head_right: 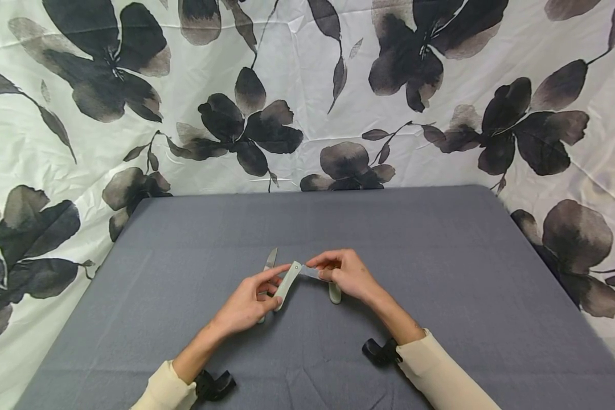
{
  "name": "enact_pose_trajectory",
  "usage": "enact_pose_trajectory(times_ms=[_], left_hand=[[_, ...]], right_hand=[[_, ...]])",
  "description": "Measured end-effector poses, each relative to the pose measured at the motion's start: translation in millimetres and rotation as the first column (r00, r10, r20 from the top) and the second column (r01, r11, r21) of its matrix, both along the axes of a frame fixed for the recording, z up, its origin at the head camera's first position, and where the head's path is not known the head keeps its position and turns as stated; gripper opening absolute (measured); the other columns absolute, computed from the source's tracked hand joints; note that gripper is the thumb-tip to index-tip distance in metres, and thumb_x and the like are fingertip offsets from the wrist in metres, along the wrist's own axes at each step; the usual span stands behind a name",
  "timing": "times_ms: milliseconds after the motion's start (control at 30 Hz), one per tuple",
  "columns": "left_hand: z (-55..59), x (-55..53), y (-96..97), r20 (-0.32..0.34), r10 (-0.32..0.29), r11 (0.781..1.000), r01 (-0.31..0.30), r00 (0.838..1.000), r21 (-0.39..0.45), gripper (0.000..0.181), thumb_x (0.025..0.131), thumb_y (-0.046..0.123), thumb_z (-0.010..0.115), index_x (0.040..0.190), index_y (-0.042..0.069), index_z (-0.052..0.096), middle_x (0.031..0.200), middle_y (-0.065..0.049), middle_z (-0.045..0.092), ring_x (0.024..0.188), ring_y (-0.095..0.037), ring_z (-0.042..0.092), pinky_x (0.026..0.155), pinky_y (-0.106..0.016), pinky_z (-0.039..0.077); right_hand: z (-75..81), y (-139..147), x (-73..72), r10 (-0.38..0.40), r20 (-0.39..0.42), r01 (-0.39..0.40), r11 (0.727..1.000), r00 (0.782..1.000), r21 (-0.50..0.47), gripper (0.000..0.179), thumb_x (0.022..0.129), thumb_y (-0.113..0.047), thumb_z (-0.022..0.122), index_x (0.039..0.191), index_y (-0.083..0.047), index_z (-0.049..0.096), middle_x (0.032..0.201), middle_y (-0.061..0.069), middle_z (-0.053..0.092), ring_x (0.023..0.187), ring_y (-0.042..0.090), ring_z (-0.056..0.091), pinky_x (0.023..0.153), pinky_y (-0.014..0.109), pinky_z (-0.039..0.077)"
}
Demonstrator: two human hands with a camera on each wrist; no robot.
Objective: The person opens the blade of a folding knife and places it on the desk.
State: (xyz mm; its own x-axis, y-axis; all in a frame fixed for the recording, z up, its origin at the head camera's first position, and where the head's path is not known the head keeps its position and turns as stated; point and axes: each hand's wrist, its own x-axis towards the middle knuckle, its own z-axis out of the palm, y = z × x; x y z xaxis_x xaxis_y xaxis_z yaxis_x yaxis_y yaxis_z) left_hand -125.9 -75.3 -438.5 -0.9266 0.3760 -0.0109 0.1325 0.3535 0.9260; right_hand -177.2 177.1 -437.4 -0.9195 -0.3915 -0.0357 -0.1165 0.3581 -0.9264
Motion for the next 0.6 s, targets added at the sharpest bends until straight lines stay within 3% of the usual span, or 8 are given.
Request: enact_pose_trajectory(times_ms=[600], left_hand=[[0.1, -3.2, -7.4, 0.026, -0.077, 0.997, 0.078, 0.997, -0.013, 0.063, 0.089, -0.01, 0.062, 0.149, 0.007, 0.056, 0.116, -0.02, 0.067, 0.087, -0.014, 0.064, 0.068, -0.019, 0.051]], right_hand=[[3.2, 3.2, -1.0, 0.055, -0.048, -0.053, 0.997, 0.997, 0.058, 0.024, 0.093, 0.0, 0.069, 0.113, -0.008, 0.08, 0.104, 0.015, 0.076, 0.087, 0.013, 0.066, 0.075, 0.024, 0.053]])
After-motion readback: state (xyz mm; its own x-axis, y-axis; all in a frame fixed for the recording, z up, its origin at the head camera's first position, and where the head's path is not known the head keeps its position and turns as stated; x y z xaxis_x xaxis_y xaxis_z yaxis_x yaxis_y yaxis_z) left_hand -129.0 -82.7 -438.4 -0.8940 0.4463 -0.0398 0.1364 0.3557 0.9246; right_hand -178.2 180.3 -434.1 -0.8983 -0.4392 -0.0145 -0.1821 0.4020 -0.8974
